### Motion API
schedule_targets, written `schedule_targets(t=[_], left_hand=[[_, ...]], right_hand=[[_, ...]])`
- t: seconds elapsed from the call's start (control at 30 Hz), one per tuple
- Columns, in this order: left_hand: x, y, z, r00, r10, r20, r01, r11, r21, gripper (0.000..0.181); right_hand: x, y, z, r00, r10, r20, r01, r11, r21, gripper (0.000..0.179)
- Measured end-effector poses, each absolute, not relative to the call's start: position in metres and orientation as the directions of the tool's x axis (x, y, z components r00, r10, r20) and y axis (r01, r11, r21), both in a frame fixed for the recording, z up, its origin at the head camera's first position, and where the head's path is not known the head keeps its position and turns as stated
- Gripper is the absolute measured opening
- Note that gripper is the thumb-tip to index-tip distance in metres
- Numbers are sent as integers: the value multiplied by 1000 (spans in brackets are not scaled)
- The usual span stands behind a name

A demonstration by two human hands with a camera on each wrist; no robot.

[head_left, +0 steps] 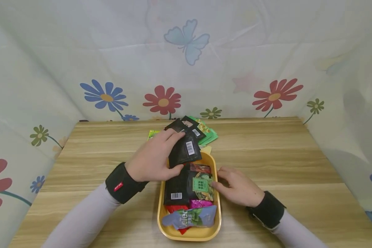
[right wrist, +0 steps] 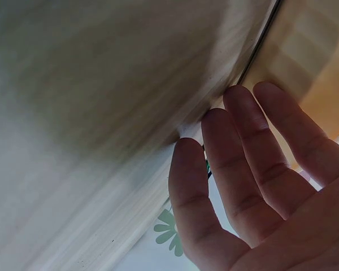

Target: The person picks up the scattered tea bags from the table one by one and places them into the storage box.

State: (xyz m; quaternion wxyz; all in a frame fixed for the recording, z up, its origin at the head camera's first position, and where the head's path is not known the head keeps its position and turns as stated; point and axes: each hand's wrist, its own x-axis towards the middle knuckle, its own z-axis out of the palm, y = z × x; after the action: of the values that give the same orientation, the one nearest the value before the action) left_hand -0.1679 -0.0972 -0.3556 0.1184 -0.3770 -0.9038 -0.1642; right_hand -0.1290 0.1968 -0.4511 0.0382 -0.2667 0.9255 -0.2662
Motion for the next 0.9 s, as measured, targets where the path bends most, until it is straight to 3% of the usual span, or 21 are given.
schedule_targets(t=[0.17, 0.4, 0.67, 0.9], left_hand=[[-147, -94, -347, -647, 695, 314, 760, 621, 192, 89], [-134, -100, -354, -634, 755, 168, 769, 592, 243, 119], [-172, -120, -362, -746, 634, 204, 665, 716, 210, 121], [-211, -145, -381, -841, 521, 147, 540, 792, 284, 115]], right_hand=[[-129, 198, -451, -854, -515, 77, -476, 712, -516, 37], [-130, 198, -452, -851, -519, 80, -484, 716, -504, 33], [-130, 198, -454, -843, -526, 111, -509, 713, -482, 30], [-128, 197, -454, -834, -534, 139, -530, 707, -469, 27]])
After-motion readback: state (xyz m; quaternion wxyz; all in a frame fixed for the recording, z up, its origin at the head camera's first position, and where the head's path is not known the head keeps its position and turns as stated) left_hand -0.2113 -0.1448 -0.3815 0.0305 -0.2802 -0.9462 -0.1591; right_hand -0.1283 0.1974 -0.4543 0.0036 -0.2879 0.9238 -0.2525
